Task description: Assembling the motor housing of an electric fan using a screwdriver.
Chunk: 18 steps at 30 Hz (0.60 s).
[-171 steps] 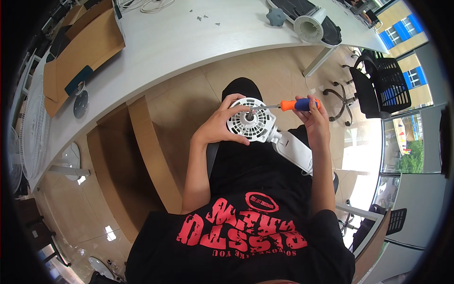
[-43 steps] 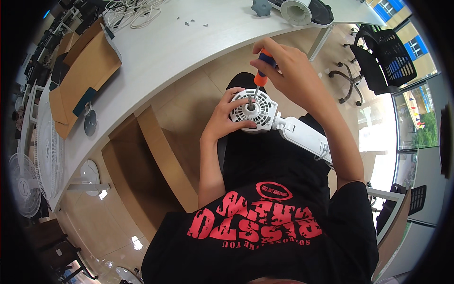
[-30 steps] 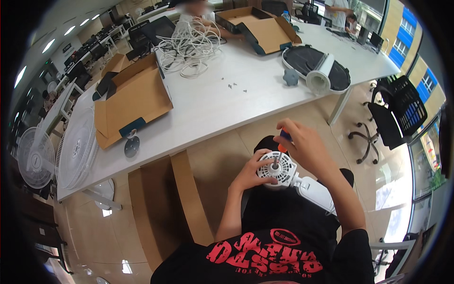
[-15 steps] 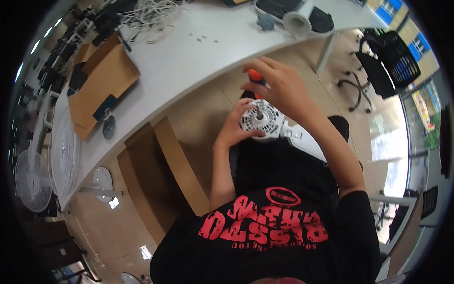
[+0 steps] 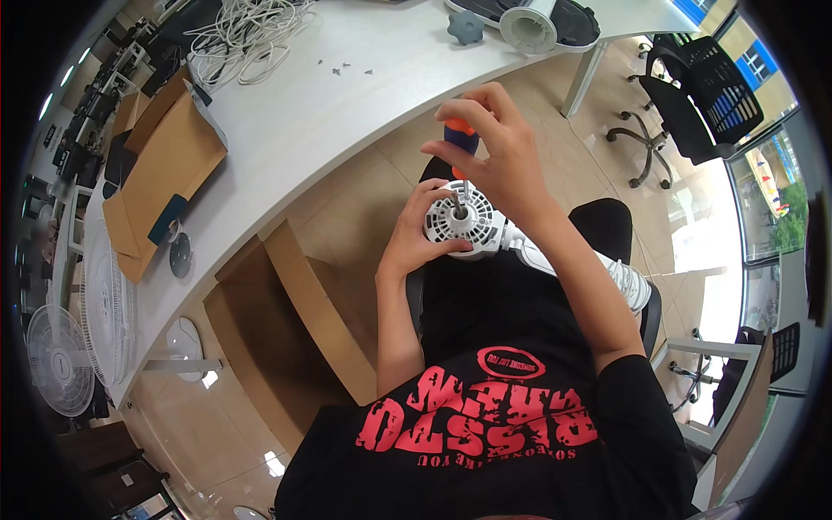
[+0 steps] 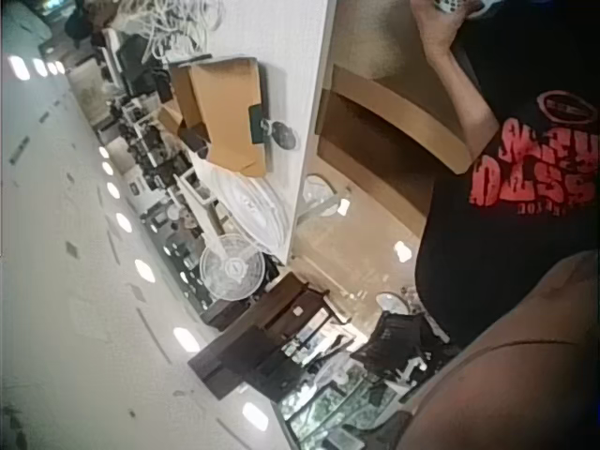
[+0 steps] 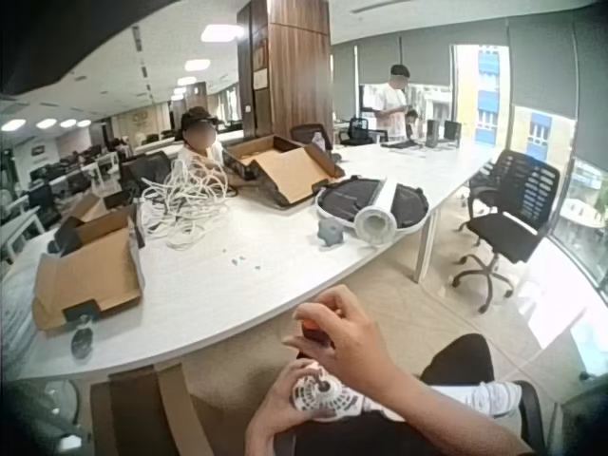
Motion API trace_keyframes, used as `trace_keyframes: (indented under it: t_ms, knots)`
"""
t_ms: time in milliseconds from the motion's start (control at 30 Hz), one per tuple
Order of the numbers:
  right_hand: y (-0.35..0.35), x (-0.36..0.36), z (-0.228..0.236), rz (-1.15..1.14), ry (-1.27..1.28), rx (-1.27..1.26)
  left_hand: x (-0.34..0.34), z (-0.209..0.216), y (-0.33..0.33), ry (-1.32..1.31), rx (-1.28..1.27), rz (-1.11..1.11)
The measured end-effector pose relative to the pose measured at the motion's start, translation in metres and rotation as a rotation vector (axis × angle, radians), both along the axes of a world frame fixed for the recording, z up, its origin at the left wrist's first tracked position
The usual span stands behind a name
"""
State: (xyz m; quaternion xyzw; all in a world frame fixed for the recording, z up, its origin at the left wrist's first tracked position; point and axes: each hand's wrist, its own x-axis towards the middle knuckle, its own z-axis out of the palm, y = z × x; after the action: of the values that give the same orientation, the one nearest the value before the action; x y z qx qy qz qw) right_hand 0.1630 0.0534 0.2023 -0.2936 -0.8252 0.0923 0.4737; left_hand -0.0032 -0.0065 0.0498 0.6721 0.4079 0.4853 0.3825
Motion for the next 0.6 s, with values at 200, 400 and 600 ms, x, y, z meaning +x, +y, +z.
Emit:
trace_keyframes:
  t_ms: [200, 400, 600]
  knots:
    - [-0.014, 0.011, 0.001, -0.017, 0.1, 0.036, -0.002, -0.001, -0.001, 0.021, 0.013, -0.009]
    - [-0.012, 0.007, -0.003, 0.052, 0.187, -0.059, -0.001, -0.003, -0.001, 0.039, 0.051, -0.008]
    - [-0.012, -0.01, -0.008, 0.003, 0.192, 0.067, -0.003, -0.004, -0.004, 0.047, 0.057, 0.004]
